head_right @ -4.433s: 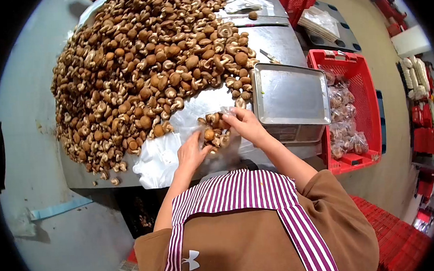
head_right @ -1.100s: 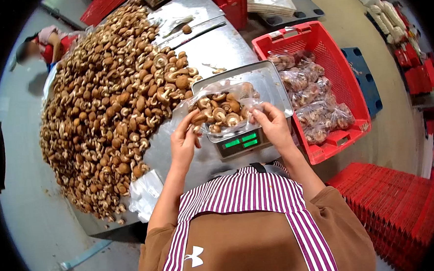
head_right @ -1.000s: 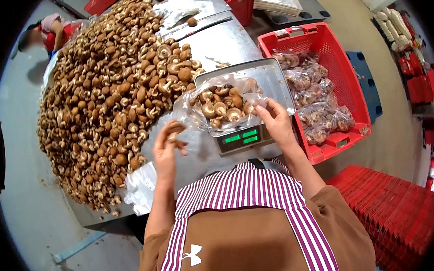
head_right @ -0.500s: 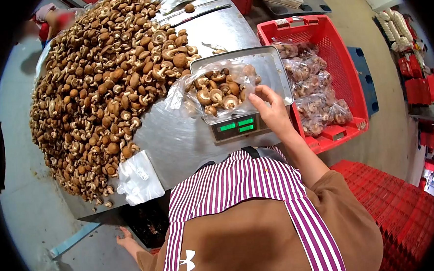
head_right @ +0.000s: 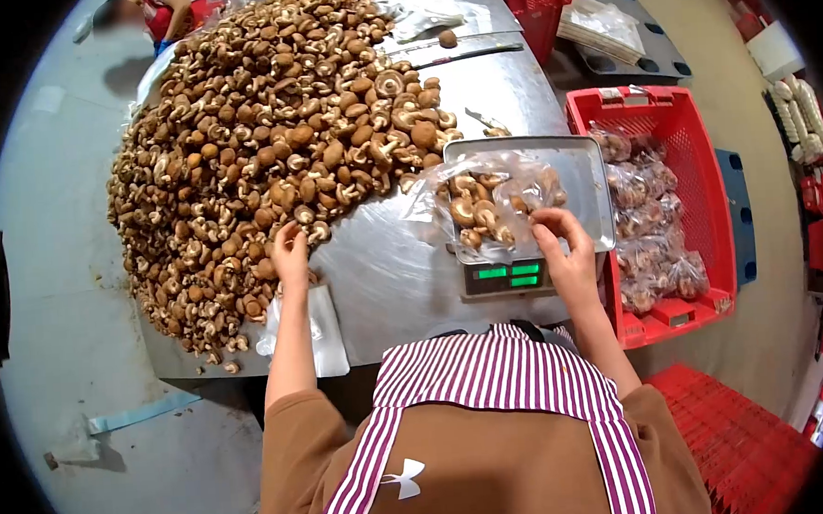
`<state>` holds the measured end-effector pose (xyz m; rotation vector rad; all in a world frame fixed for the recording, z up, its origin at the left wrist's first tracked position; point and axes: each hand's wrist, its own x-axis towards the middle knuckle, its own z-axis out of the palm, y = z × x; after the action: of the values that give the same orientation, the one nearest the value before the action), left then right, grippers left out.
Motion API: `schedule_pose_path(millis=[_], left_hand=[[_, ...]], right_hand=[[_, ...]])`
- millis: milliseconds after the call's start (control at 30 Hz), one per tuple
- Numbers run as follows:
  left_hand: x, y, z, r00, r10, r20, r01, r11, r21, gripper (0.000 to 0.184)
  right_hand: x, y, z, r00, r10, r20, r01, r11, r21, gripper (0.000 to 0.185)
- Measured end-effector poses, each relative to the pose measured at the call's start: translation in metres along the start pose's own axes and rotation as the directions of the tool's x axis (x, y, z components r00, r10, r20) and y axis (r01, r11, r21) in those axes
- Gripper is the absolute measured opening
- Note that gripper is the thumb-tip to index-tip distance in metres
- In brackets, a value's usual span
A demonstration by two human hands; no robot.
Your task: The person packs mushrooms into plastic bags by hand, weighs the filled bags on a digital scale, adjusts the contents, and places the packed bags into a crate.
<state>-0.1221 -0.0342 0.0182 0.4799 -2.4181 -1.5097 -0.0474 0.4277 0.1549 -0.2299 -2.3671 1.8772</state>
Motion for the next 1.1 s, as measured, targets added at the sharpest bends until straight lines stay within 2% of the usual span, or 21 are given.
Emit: schedule_pose_path(millis=[100,200,233,267,333,367,400,433,533,567,600,633,700,733,767,800,867,900,1000,1033,1100], left_hand=[[0.030,0.001,0.029,0.994,0.081,-0.070,-0.056,0.950,0.306,0.037],[0.063,0.013,0.049,0.983,0.182,0.037,-0.168,0.783,0.599,0.056],[0.067,0.027,0.053,0.993,0.086,0.078,-0.116,0.734,0.669,0.060],[0.074,0.018,0.059,0.989,0.104,0.106,-0.148,0.664,0.733,0.061],[0.081,0.018,0.064,0.985,0.081,0.153,-0.169,0.642,0.748,0.059],[0.082,0.018,0.063,0.990,0.061,0.127,-0.133,0.697,0.705,0.057],[0.080,0.022,0.061,0.994,0.037,0.107,-0.098,0.747,0.657,0.055],[0.080,0.023,0.057,0.991,0.095,0.093,-0.132,0.779,0.613,0.053],[0.067,0.034,0.055,0.998,-0.044,-0.053,0.063,0.894,0.445,0.047],[0.065,0.035,0.057,0.999,0.024,-0.049,-0.010,0.965,0.261,0.045],[0.061,0.038,0.060,0.995,0.083,-0.059,-0.079,0.995,0.065,0.043],[0.047,0.071,0.063,0.996,0.090,0.010,-0.088,0.990,-0.112,0.042],[0.006,0.152,0.068,0.960,0.258,0.108,-0.237,0.956,-0.175,0.042],[-0.023,0.200,0.071,0.952,0.232,0.198,-0.178,0.950,-0.257,0.042],[-0.034,0.208,0.078,0.847,0.480,0.230,-0.437,0.874,-0.214,0.042],[-0.045,0.224,0.087,0.700,0.660,0.273,-0.619,0.751,-0.230,0.044],[-0.069,0.237,0.112,0.478,0.798,0.368,-0.779,0.578,-0.241,0.048],[-0.079,0.253,0.118,0.412,0.787,0.459,-0.821,0.539,-0.188,0.052],[-0.091,0.235,0.165,0.379,0.690,0.617,-0.812,0.567,-0.135,0.058],[-0.090,0.222,0.178,0.372,0.691,0.620,-0.812,0.565,-0.143,0.058],[-0.088,0.209,0.195,0.387,0.668,0.636,-0.848,0.528,-0.038,0.056]], right_hand=[[-0.004,-0.002,0.002,1.000,0.020,-0.007,-0.020,1.000,0.021,0.020],[-0.008,0.000,0.000,0.998,0.055,-0.021,-0.056,0.998,-0.025,0.020],[-0.009,0.002,0.000,0.998,0.061,-0.020,-0.061,0.998,-0.017,0.021],[-0.009,0.002,0.001,0.998,0.060,-0.026,-0.060,0.998,-0.017,0.021],[-0.010,-0.002,0.004,1.000,0.014,-0.021,-0.015,0.997,-0.071,0.024],[-0.010,-0.005,0.006,0.999,0.015,-0.029,-0.017,0.997,-0.073,0.024],[-0.008,-0.009,0.009,0.998,-0.066,-0.024,0.060,0.975,-0.212,0.025],[-0.008,-0.013,0.011,0.990,-0.140,-0.012,0.127,0.928,-0.349,0.027],[-0.004,-0.010,0.011,0.958,-0.271,0.090,0.272,0.771,-0.576,0.016],[-0.002,-0.008,0.011,0.939,-0.328,0.102,0.325,0.755,-0.570,0.010],[-0.001,-0.005,0.011,0.943,-0.316,0.102,0.316,0.763,-0.564,0.008],[-0.001,-0.003,0.010,0.952,-0.297,0.075,0.289,0.787,-0.545,0.008],[-0.001,-0.001,0.008,0.960,-0.278,0.040,0.255,0.806,-0.534,0.008],[-0.001,-0.001,0.008,0.983,-0.141,-0.117,0.110,0.965,-0.237,0.008],[0.000,0.001,0.008,0.975,0.038,-0.217,-0.015,0.994,0.109,0.008],[0.002,0.002,0.006,0.974,0.039,-0.225,-0.016,0.994,0.106,0.008],[0.007,0.007,0.003,0.946,0.057,-0.319,0.053,0.944,0.324,0.011],[0.006,0.013,0.001,0.938,0.051,-0.344,0.063,0.948,0.311,0.012],[0.000,0.018,-0.004,0.934,0.044,-0.355,0.038,0.974,0.222,0.012],[-0.001,0.016,-0.002,0.926,0.027,-0.376,0.068,0.969,0.239,0.012],[-0.006,0.015,-0.004,0.926,0.048,-0.374,0.048,0.969,0.244,0.011]])
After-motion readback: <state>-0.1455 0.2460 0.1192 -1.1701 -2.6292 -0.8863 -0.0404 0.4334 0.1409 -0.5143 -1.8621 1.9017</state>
